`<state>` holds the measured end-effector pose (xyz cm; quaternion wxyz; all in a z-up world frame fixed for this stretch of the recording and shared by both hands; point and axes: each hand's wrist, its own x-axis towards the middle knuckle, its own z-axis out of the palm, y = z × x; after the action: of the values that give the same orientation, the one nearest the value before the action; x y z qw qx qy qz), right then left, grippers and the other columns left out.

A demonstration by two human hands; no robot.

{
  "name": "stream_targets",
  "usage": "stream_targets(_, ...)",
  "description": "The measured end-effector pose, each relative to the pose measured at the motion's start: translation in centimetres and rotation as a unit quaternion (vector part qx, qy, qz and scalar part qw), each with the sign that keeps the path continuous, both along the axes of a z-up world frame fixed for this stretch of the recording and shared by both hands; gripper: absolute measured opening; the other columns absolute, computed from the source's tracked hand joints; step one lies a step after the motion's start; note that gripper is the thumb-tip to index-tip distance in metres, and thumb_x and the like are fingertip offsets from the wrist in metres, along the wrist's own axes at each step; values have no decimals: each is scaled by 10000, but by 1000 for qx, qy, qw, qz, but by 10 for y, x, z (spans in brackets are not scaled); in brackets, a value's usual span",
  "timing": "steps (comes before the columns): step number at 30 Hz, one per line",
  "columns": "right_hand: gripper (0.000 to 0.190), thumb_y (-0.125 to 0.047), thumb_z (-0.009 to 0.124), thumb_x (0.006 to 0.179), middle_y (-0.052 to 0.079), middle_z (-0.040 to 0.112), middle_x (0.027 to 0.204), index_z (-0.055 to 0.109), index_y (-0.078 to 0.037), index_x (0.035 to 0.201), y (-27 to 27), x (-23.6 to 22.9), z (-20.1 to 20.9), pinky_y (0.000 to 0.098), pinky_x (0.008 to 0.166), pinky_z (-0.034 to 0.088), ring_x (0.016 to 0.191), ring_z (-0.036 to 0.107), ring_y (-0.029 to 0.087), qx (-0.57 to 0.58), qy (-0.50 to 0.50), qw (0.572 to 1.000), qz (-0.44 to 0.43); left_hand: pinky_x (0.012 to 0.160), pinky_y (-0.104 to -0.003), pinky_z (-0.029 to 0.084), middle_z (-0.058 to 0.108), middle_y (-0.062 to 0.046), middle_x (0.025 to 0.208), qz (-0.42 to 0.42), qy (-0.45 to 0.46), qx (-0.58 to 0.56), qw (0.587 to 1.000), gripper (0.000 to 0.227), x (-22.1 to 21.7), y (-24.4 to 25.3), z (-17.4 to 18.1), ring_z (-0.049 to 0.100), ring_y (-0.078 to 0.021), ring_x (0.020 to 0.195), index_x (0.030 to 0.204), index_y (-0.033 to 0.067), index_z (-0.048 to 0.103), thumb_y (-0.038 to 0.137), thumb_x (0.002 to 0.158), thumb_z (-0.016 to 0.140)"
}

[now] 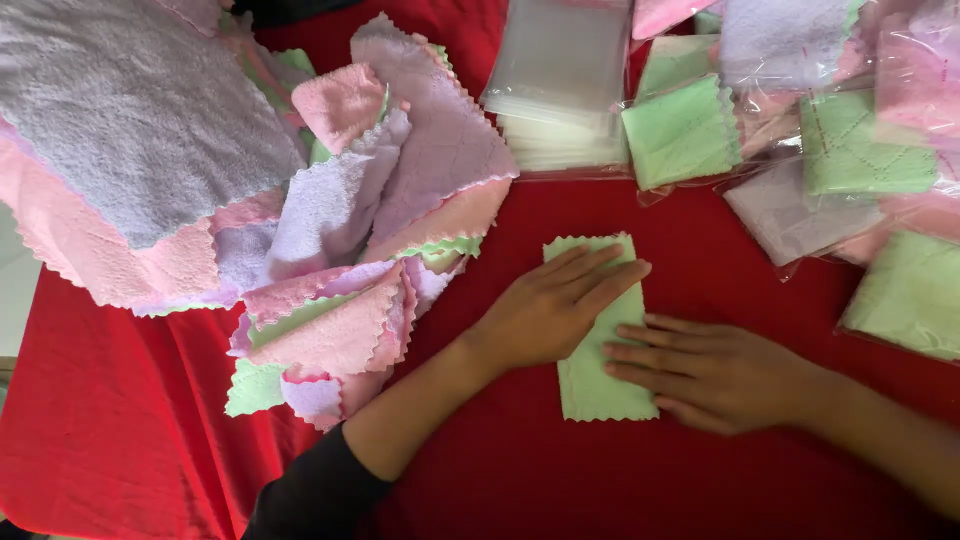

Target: The person picks up colored cloths from a pile, folds them into small squares, and slides each one into a clear plastic resealable bag on a red table.

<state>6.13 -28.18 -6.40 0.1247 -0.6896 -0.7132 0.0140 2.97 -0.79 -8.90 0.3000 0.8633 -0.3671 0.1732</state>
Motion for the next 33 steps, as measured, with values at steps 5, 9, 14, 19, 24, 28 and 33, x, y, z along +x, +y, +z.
stream_targets(5,559,-238,509,1048,177,424,1619,406,-9,1547,2,-20,-6,509,1225,290,1488,432,310,-29,91,993,63,1300,-580,303,323,31,1715,73,47,128,988,650,-4,0,1,314,-367,1616,1638,242,300,569,1083,388)
stream_targets(9,661,-222,555,989,166,382,1656,367,-24,1591,1,-25,3,477,1233,262,1524,383,280,-59,89,989,104,1304,-619,240,256,-2,1738,69,61,148,985,803,-5,3,9,251,-365,1630,1651,230,253,703,1012,363)
stream_targets(14,438,-179,511,1019,88,578,1505,561,-103,1448,-8,-11,20,464,1174,410,1364,589,238,45,50,998,22,1305,-573,224,273,-96,1712,82,-13,223,971,886,-11,6,19,286,-366,1598,1633,170,293,767,984,381)
stream_targets(19,443,-159,451,1065,168,578,1437,490,-34,1488,-10,3,9,477,1148,418,1296,581,318,48,-180,982,34,1224,-491,410,448,-147,1556,-70,-25,92,993,542,-18,8,16,440,-326,1463,1465,13,521,360,1054,588)
stream_targets(24,356,-135,475,1088,197,671,1304,591,12,1390,-1,2,15,432,1095,492,1186,663,308,89,-239,965,56,677,-372,599,624,-118,1153,-116,-41,12,992,239,-21,8,11,666,-282,997,1192,14,646,39,964,713)
stream_targets(28,354,-165,551,1044,165,656,1343,606,-2,1352,-10,3,5,429,1089,521,1212,660,269,109,-111,987,28,692,-389,550,632,-98,1002,-137,34,-45,989,51,-23,6,19,631,-281,866,1007,37,647,82,983,643)
stream_targets(33,282,-184,705,925,42,782,1120,728,-134,1202,-11,3,18,367,818,674,928,791,193,123,145,981,-45,770,-391,537,680,-71,1035,-176,294,-53,938,414,-29,9,40,651,-276,920,1193,95,643,-7,822,490)
